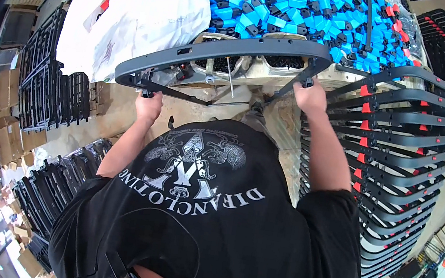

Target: Assembling black metal frame components by attaching plastic caps and securing them with a tool.

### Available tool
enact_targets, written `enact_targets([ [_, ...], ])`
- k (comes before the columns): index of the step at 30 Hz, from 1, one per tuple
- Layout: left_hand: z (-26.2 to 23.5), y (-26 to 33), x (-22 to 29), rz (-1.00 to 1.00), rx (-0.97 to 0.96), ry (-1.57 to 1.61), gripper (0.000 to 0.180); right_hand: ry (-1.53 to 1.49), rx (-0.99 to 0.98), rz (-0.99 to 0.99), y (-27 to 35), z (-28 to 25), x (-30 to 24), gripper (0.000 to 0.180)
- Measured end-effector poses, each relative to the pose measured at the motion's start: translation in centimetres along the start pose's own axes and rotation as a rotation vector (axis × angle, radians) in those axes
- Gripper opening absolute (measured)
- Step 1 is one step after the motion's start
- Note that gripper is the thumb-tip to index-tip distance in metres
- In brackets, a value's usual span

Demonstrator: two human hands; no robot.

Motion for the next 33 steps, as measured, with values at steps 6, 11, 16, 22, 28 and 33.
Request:
enact_targets([
  [6, -1.9, 1.8, 2.5, -0.371, -0.391, -0.389, 0.019, 0.271, -0.617, 0.058, -0.5, -1.2, -1.4, 0.054],
  [11, -0.7, 1.6, 0.6, -0.292, -0.621, 0.453, 0.014, -1.099, -0.309, 0.459, 2.0, 0.5, -1.1, 0.015],
  [16, -2.2, 2.3, 2.0, -0.766, -0.692, 0.231, 0.025, -1.035, -0.537, 0.562, 1.7, -0.4, -2.8, 0.021],
  [22, -4.0, 3.2, 4.8, -0.952, -0.750, 0.303, 0.027, -0.674, -0.460, 0.780, 2.4, -2.1, -4.8, 0.037],
  [28, -5.0, 5.3, 7.0, -0.798, -0.618, 0.090, 0.016, -0.585, -0.601, 0.753, 0.2, -5.7, -8.9, 0.044],
  [33, -2.5, 3.1, 1.0, -0.006, -0.005, -0.179, 0.054, -0.454, -0.531, 0.802, 1.3, -4.8, -8.9, 0.038],
])
Point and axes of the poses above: each hand's wrist, its own y-axis away from the middle knuckle, its own z-axis out of the palm, x = y × z, the point moved 4 cm from there along -y, towards the middle knuckle, and after that the axes turned 15 degrees about -z, right-handed, at the moved point
